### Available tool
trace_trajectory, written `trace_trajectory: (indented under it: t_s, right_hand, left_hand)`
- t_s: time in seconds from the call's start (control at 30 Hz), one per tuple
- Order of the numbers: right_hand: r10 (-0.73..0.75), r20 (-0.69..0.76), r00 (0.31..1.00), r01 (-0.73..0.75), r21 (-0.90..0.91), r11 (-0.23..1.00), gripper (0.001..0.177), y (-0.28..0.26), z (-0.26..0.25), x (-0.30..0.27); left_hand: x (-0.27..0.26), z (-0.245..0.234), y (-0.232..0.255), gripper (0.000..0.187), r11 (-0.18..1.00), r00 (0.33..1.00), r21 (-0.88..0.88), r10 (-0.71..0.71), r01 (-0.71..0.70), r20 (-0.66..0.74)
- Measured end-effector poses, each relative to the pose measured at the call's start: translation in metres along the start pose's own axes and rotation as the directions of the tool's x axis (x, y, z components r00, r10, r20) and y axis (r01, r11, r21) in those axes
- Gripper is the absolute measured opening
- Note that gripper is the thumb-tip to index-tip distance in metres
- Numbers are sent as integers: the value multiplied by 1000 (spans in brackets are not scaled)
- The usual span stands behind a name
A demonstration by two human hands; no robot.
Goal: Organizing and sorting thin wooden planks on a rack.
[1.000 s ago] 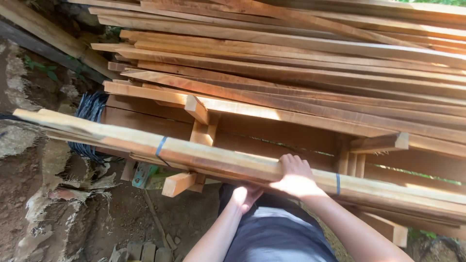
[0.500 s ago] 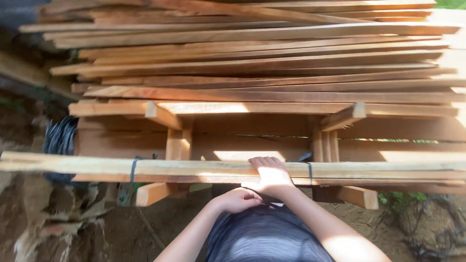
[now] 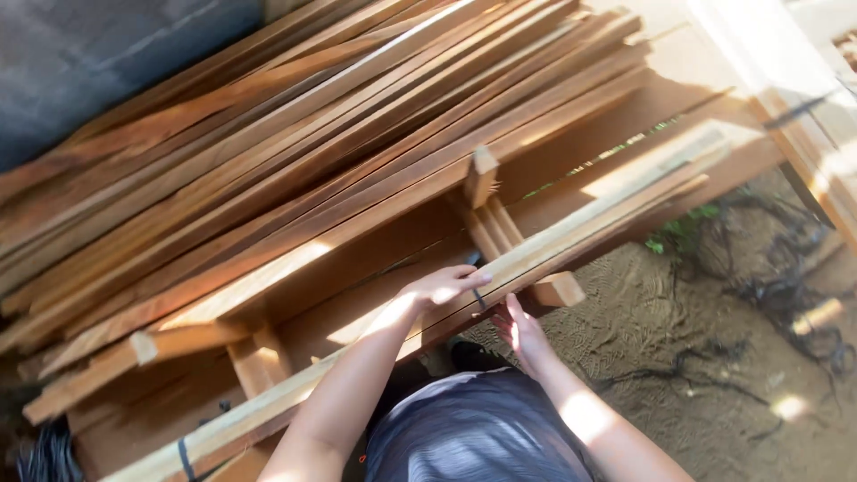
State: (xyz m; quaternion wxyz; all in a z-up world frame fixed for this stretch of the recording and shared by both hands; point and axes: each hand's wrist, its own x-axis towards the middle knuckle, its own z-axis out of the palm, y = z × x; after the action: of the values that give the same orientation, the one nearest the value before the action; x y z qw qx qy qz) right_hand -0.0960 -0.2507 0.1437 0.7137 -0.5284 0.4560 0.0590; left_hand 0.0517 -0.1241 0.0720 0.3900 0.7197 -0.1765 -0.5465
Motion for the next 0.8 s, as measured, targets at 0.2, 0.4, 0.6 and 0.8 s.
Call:
trace_trajectory:
  t_s: [0.2,0.4,0.6,0.8]
  right_hand:
    - [227,102,969,-247,296,922,105,30,5,48]
    - [193,70,979,-204,218,954,123,78,-8,93]
    - [237,84,968,-251,387,887,119,43,10,82]
    - [193,93,977,-214,357,909,107,87,-6,123]
  left_hand:
    - [51,15,-6,100,983,984,138,-141,125,113]
    - [36,13,26,97,959,967,-124,-253,255,34]
    - [32,12,34,101,953,963,197,-253,230,97]
    - [45,17,17,97,956,972,216,-219,196,85]
